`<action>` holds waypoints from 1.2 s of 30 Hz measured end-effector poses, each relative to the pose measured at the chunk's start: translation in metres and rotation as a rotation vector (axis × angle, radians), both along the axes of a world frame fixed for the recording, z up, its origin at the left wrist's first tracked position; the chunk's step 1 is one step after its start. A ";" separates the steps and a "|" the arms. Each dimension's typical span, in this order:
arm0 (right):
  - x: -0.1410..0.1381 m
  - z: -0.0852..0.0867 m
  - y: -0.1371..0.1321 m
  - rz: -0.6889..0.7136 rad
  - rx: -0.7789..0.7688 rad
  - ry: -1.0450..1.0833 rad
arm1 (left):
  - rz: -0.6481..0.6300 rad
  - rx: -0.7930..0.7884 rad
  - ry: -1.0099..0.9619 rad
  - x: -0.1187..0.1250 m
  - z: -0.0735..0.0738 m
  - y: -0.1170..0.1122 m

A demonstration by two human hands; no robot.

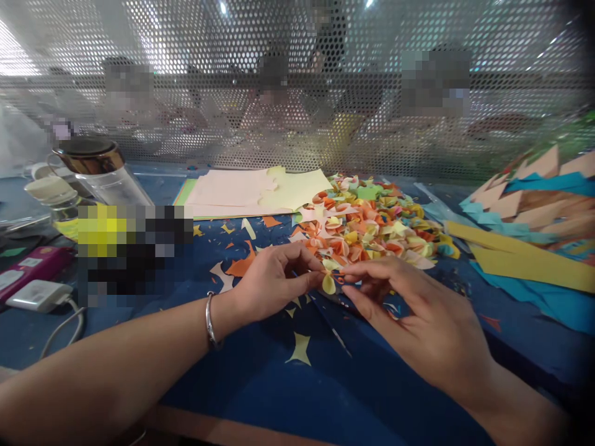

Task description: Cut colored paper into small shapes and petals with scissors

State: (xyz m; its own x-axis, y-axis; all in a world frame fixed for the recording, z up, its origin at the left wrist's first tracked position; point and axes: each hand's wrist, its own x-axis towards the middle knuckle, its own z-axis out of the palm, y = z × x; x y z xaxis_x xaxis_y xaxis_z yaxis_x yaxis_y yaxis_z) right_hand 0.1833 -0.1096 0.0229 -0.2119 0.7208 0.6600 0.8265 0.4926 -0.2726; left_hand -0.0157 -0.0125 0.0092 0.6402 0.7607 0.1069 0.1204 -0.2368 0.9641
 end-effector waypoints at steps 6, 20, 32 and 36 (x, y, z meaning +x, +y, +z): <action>-0.004 0.000 0.000 0.029 0.008 0.010 | 0.015 0.021 0.026 -0.001 0.001 -0.001; -0.003 0.000 0.001 0.015 0.012 0.007 | 0.030 0.087 0.042 0.002 0.002 -0.004; 0.003 -0.008 0.005 -0.036 -0.007 0.075 | 0.121 0.198 0.027 0.001 0.003 0.000; 0.002 -0.011 0.007 -0.002 -0.080 0.126 | 0.172 0.266 0.019 0.001 0.008 -0.005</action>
